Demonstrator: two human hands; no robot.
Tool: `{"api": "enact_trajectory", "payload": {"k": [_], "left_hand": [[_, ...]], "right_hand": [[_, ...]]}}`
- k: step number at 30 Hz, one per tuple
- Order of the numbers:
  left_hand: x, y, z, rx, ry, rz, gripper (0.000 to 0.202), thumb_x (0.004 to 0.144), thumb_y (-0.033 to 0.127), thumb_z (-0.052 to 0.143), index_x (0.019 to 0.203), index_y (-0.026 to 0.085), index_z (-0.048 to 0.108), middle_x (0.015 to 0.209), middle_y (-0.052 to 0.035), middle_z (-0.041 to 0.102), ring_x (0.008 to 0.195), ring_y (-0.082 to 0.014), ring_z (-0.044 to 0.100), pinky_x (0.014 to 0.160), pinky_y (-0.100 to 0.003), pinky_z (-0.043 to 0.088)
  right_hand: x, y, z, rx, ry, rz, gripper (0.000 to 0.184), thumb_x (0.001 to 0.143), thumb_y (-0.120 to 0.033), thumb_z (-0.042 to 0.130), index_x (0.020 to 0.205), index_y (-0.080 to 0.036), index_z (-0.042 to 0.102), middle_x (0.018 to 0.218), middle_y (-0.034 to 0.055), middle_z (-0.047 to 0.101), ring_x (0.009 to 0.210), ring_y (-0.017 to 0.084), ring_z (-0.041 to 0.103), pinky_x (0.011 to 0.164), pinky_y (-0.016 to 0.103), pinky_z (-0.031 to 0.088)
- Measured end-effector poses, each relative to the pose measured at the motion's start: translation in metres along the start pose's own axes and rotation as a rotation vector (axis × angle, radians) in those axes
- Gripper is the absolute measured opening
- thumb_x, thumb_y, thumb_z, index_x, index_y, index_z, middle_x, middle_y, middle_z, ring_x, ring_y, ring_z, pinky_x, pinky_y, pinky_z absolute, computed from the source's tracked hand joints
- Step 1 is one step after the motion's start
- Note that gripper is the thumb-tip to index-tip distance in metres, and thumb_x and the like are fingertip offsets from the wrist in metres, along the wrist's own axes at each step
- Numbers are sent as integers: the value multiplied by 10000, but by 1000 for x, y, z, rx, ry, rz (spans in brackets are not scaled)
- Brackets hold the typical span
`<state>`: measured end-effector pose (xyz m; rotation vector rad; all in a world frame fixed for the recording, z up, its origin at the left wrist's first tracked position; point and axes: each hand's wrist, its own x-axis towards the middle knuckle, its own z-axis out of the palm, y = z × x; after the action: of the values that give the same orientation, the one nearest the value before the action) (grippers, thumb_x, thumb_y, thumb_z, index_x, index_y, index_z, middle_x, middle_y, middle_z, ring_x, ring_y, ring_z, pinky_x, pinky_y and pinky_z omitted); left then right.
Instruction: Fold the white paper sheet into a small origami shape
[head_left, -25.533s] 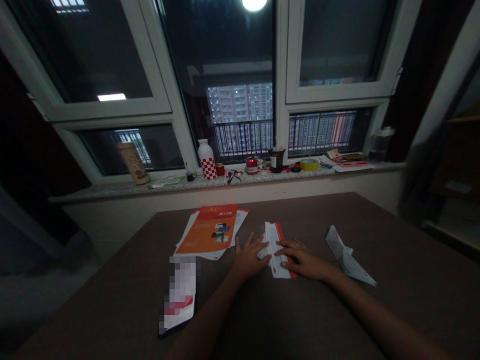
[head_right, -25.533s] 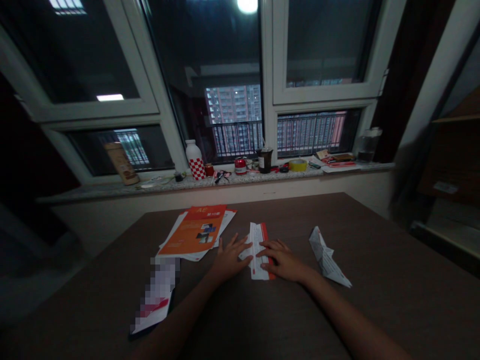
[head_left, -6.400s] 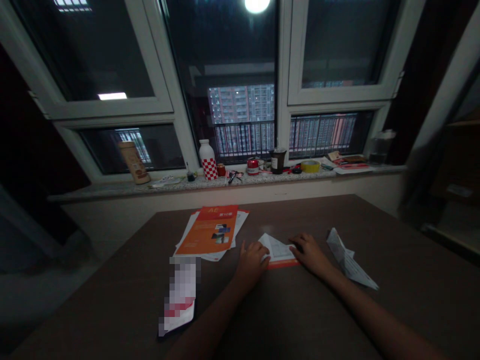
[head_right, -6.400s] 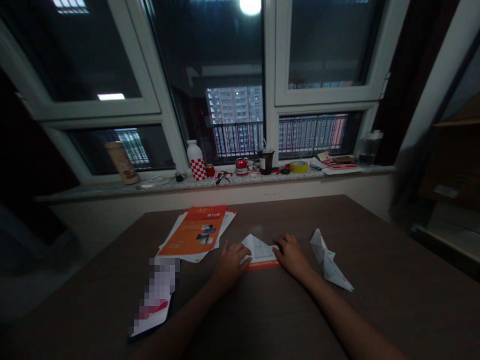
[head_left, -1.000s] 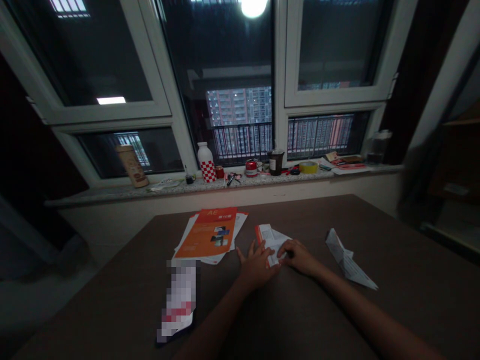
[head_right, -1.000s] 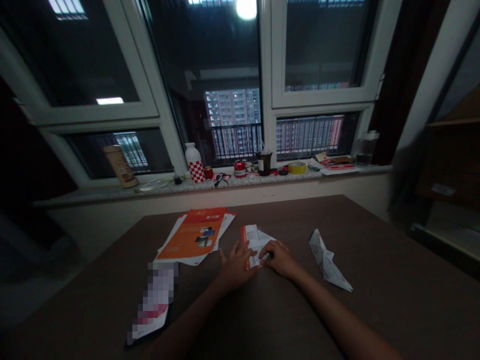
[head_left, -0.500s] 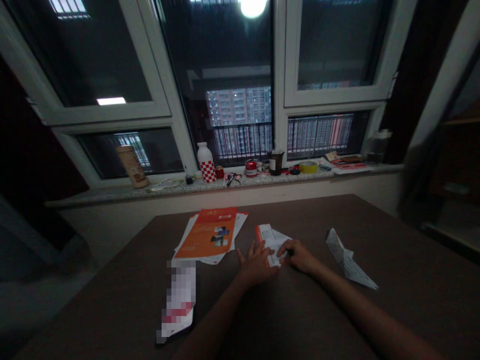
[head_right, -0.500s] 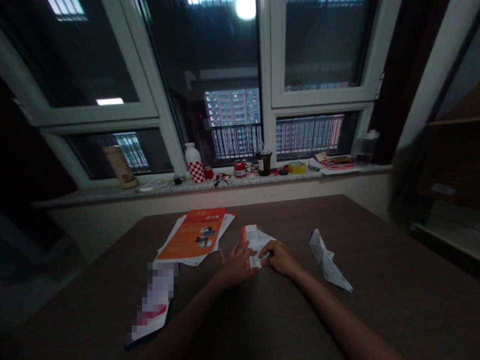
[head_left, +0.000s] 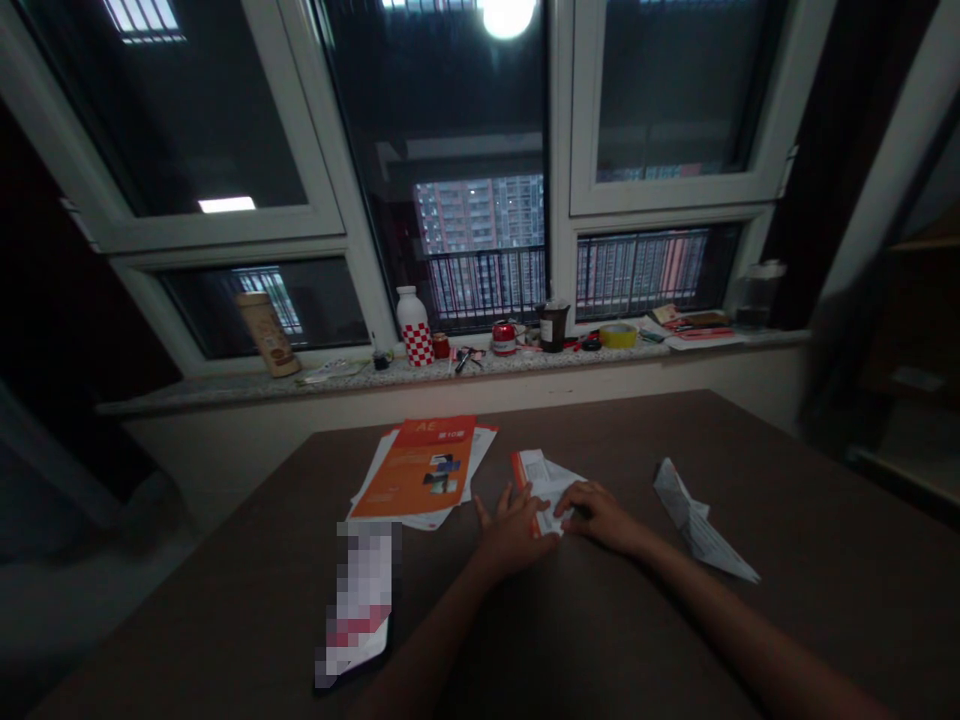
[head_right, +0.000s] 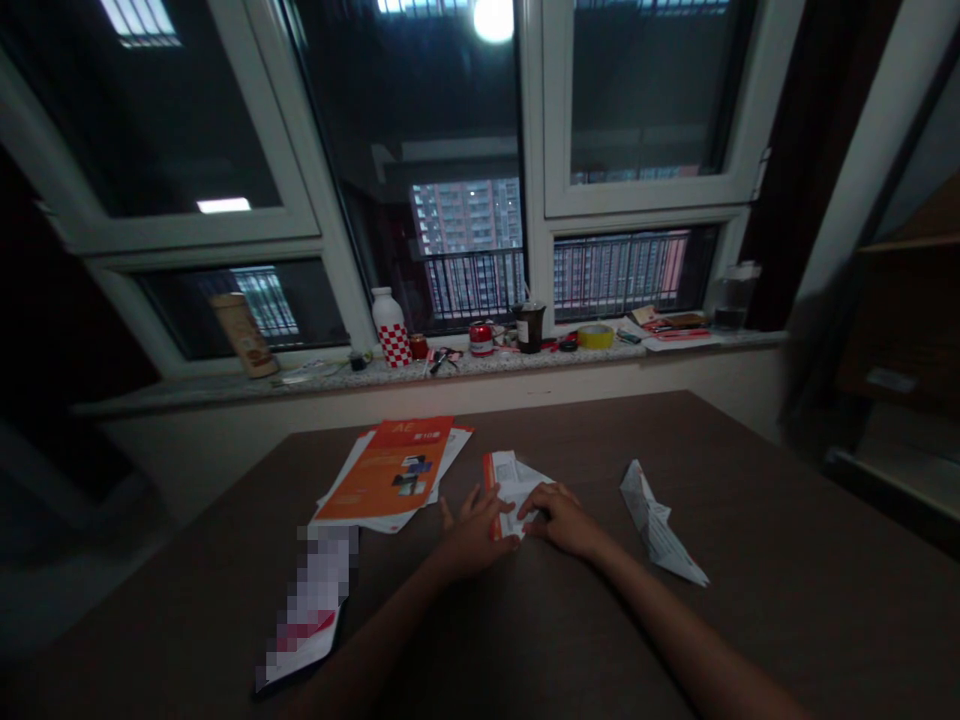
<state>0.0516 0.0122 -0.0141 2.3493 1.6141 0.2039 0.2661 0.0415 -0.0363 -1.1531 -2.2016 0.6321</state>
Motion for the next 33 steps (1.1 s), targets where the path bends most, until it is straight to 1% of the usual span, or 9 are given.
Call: {"api": "enact_trajectory", "payload": {"k": [2, 6, 11, 15, 20, 26, 29, 33], "left_hand": [[-1, 4, 1, 8, 26, -16, 585, 826, 685, 449, 1318, 370, 479, 1592, 30, 208, 1456, -384, 86, 1015, -790, -74], [-2, 9, 0, 3, 56, -28, 560, 864, 688, 369, 1289, 351, 508, 1579, 10, 252, 1452, -380, 118, 1028, -786, -44], [-1, 9, -3, -1, 40, -32, 595, 816, 703, 454, 1293, 350, 505, 1577, 5, 258, 1446, -392, 130, 1025, -794, -18], [2, 5, -2, -12, -6, -24, 642, 764, 681, 549, 1318, 364, 482, 1587, 13, 226, 1450, -399, 108, 1003, -809, -25], [5, -2, -3, -17, -47, -11, 687, 745, 686, 569, 1348, 376, 461, 1596, 12, 192, 1457, -393, 72, 1016, -789, -50], [3, -5, -7, -26, -85, 16, 689, 745, 695, 554, 1352, 385, 450, 1601, 23, 173, 1459, -387, 65, 1010, -787, -65], [0, -3, -6, -17, -66, 4, 657, 752, 688, 548, 1334, 396, 461, 1596, 38, 187, 1461, -377, 73, 1013, -783, -75], [-1, 2, -2, 8, 16, -23, 599, 785, 699, 498, 1300, 392, 494, 1581, 47, 240, 1457, -369, 104, 1040, -766, -61]], "right_hand": [[-1, -2, 0, 0, 10, 12, 178, 746, -286, 690, 920, -274, 725, 1052, 16, 679, 1095, 235, 534, 995, 372, 338], [2, -5, 3, -8, 32, 103, 182, 698, -259, 705, 877, -272, 736, 1033, 20, 685, 1089, 251, 539, 984, 380, 355], [7, -4, 4, 18, 38, 213, 232, 634, -224, 712, 857, -264, 759, 1000, 31, 685, 1080, 265, 543, 949, 373, 385], [10, -1, 6, 47, 47, 245, 230, 611, -194, 701, 824, -250, 766, 961, 32, 700, 1020, 258, 571, 915, 364, 400], [9, 1, 9, 36, 86, 239, 235, 616, -171, 667, 814, -253, 761, 969, 22, 709, 1033, 254, 565, 935, 374, 377], [8, 0, 9, 6, 63, 211, 237, 651, -166, 642, 833, -266, 756, 981, 19, 703, 1035, 257, 559, 948, 388, 360], [6, 1, 7, -1, 47, 179, 221, 687, -173, 636, 850, -273, 747, 988, 15, 696, 1059, 254, 549, 970, 396, 344], [1, 1, 5, -31, 27, 90, 199, 754, -218, 626, 915, -285, 723, 1052, 12, 673, 1104, 239, 521, 1008, 397, 319]]}}
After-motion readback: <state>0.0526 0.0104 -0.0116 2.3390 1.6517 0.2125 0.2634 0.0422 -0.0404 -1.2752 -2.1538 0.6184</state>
